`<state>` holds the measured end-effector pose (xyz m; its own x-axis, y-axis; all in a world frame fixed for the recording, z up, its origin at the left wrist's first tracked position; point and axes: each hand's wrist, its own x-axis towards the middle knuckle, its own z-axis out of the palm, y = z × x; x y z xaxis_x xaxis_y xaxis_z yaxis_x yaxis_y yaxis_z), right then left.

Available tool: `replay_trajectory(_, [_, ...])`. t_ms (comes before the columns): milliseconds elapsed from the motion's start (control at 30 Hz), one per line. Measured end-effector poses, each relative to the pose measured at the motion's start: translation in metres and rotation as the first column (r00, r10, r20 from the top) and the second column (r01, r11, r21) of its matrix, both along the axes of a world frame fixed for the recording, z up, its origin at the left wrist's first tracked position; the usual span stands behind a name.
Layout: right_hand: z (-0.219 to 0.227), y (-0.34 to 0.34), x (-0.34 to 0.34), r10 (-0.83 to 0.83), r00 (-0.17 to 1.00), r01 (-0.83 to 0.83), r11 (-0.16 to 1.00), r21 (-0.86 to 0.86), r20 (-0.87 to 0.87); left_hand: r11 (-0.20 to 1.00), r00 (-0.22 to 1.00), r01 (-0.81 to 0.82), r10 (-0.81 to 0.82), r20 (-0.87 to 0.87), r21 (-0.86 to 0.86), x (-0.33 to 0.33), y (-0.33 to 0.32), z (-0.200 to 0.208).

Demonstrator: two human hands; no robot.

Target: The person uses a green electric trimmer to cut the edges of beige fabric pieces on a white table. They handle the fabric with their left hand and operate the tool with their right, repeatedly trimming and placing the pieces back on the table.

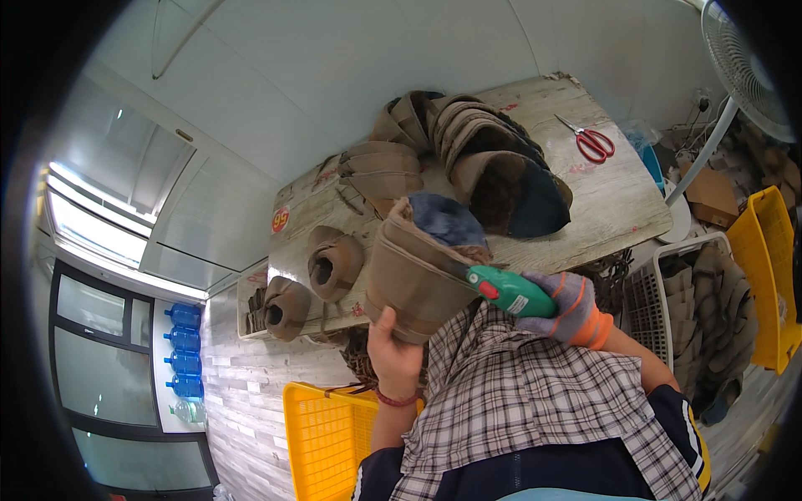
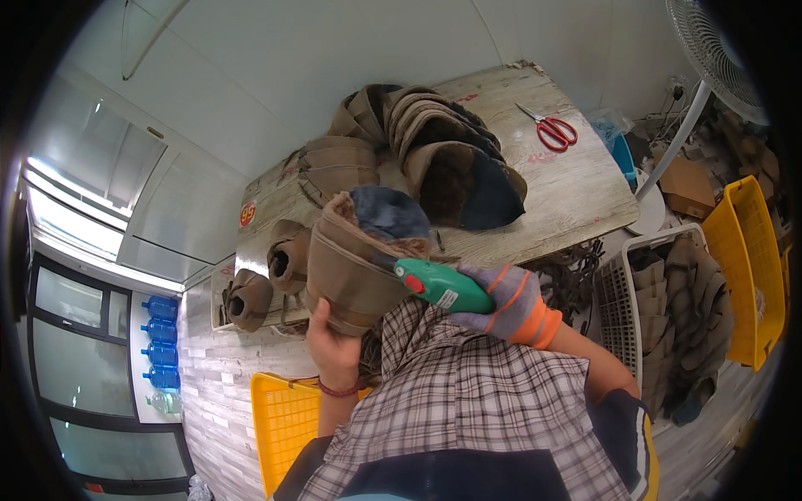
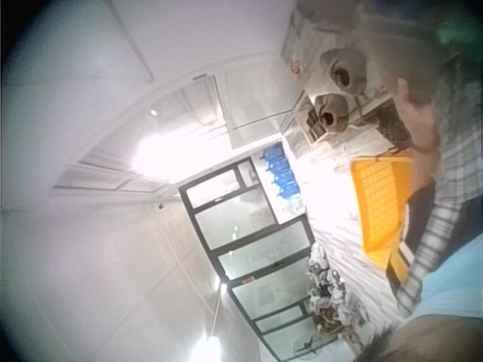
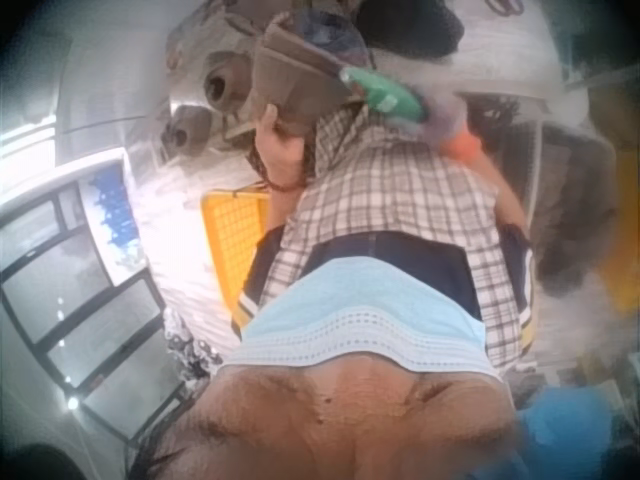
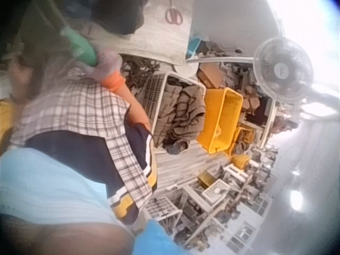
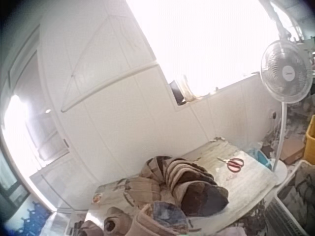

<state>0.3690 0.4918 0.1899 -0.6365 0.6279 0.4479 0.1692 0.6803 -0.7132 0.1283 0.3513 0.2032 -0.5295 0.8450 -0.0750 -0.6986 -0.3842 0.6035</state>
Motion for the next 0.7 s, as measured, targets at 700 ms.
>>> replay_trajectory(700, [-0.012, -0.006, 0.011, -0.013, 0.999, 0.014, 0.999, -0.049, 0.029, 0.985, 0.994, -0.104, 0.106, -0.006, 0.135, -0.004, -0.015, -0.018])
